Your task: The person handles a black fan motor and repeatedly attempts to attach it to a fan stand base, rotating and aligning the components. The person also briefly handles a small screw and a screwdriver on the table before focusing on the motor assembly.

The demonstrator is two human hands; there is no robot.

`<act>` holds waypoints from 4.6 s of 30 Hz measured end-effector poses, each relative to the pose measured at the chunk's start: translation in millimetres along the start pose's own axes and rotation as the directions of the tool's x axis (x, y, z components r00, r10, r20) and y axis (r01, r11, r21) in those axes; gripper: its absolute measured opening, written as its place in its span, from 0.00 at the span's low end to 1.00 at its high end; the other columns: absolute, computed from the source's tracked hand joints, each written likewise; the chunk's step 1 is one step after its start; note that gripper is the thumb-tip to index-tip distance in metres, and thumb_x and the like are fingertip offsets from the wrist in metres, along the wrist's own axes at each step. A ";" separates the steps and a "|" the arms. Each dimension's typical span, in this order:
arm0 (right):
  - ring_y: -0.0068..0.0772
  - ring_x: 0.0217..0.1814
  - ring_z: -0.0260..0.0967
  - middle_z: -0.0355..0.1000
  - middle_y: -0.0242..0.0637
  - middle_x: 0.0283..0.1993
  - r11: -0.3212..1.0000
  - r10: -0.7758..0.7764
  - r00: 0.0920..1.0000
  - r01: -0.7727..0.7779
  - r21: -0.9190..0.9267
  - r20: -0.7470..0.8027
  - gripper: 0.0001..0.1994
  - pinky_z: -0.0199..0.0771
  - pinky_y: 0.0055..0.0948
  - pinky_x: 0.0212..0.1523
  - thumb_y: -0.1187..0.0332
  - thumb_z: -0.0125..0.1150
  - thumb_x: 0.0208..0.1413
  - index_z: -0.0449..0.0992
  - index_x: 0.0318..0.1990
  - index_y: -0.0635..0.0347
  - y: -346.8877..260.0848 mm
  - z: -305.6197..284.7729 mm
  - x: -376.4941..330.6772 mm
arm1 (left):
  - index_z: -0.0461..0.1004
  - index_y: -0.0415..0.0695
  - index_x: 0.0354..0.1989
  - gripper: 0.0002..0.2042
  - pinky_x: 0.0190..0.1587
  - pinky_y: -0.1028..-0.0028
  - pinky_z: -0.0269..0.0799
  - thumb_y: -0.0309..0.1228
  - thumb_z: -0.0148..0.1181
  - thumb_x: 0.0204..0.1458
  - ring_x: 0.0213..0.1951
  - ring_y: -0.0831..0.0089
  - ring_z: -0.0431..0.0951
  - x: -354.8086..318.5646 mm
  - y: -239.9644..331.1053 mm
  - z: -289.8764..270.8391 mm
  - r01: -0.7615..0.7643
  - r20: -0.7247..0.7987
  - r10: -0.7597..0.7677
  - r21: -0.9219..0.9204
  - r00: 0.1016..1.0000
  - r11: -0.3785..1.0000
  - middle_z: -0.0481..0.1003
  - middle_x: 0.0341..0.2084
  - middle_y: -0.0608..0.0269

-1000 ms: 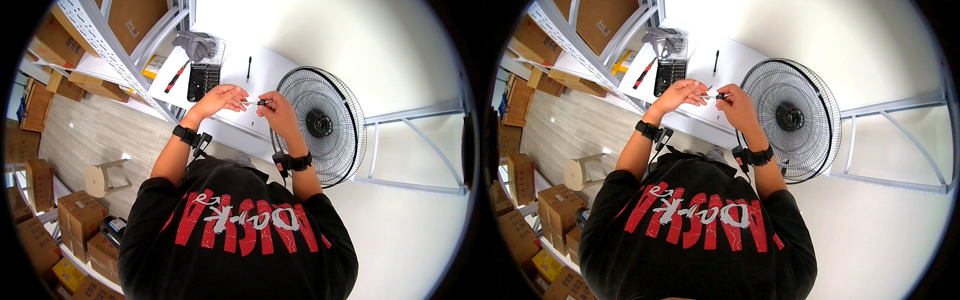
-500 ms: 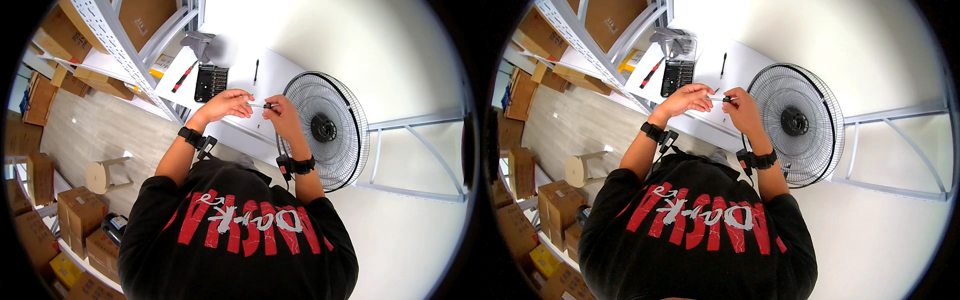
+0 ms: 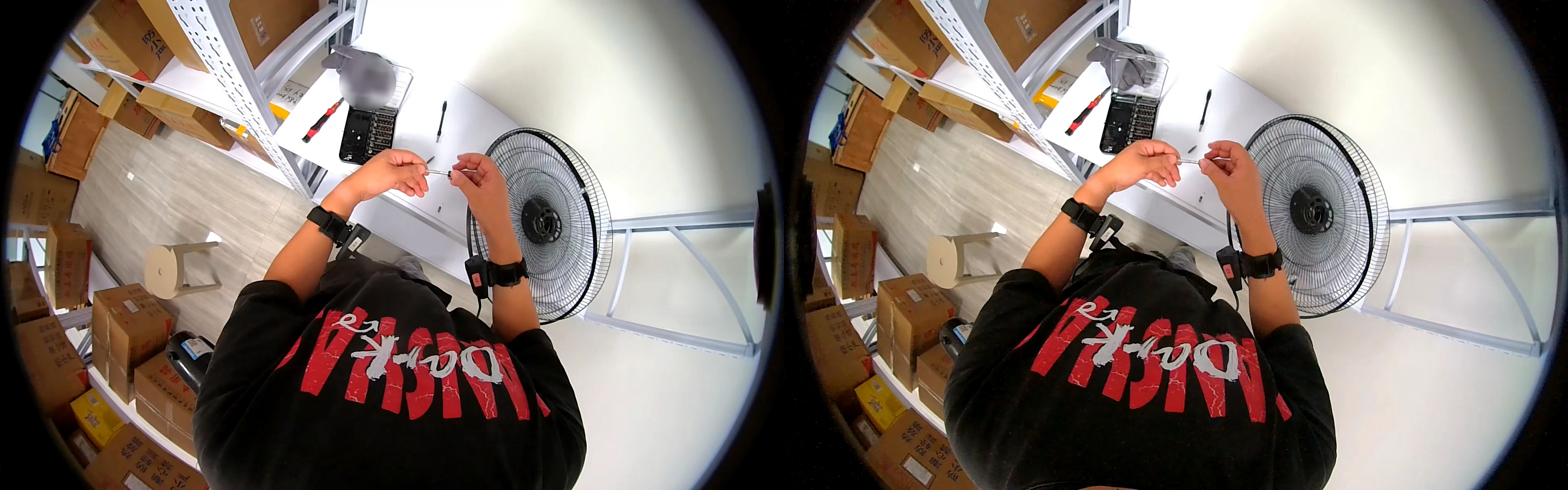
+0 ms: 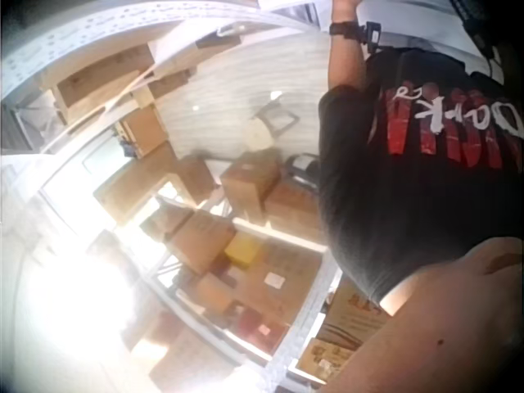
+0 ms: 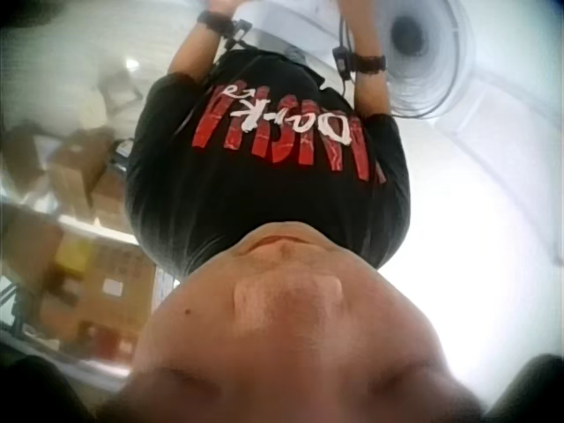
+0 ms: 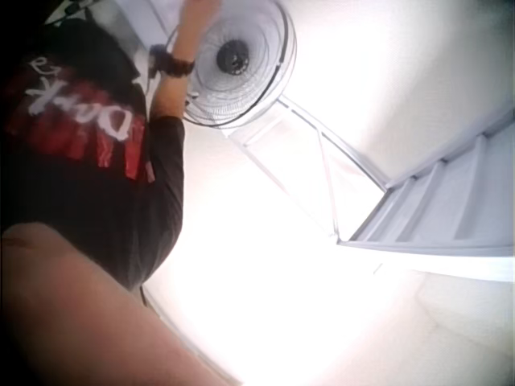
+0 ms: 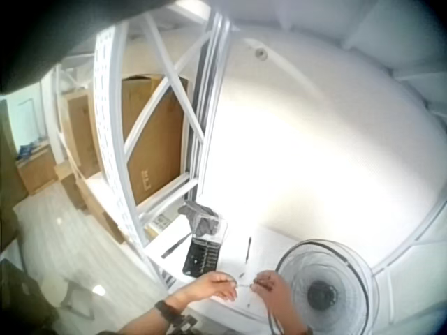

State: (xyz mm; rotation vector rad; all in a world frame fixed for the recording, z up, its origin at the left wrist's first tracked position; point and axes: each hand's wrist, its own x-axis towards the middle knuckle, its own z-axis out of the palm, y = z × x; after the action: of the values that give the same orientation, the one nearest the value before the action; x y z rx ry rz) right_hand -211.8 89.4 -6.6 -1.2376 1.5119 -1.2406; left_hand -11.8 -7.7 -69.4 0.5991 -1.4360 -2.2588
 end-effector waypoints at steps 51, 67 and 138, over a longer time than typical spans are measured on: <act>0.20 0.39 0.74 0.77 0.37 0.42 0.997 -0.074 0.994 0.075 -0.016 0.077 0.10 0.73 0.19 0.39 0.78 0.62 0.53 0.75 0.43 0.66 13.1 3.5 20.2 | 0.71 0.44 0.30 0.16 0.23 0.83 0.69 0.45 0.55 0.61 0.19 0.80 0.74 5.0 -16.7 -16.3 0.141 0.004 -0.141 -0.085 0.990 0.986 0.74 0.18 0.66; 0.26 0.41 0.76 0.74 0.43 0.48 0.979 -0.154 0.952 0.112 0.168 0.264 0.06 0.78 0.23 0.45 0.83 0.54 0.54 0.74 0.39 0.69 -8.5 -4.4 31.5 | 0.72 0.44 0.29 0.15 0.23 0.83 0.65 0.43 0.57 0.60 0.20 0.82 0.72 1.8 14.7 -7.8 0.206 0.056 -0.198 -0.196 0.979 0.959 0.73 0.18 0.69; 0.55 0.37 0.73 0.69 0.51 0.39 0.281 -0.023 0.919 0.384 -0.879 0.394 0.06 0.76 0.45 0.38 0.79 0.53 0.50 0.74 0.36 0.65 84.9 19.4 51.1 | 0.80 0.43 0.28 0.05 0.35 0.60 0.73 0.28 0.58 0.49 0.31 0.55 0.76 32.9 -79.7 -6.4 0.029 -0.204 0.555 0.951 0.806 0.307 0.74 0.26 0.56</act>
State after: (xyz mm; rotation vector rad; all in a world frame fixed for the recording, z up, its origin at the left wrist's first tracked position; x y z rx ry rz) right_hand -219.5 38.8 -93.7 -2.3437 1.9148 -0.0362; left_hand -43.5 1.3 -149.4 1.0516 -2.2076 -0.6348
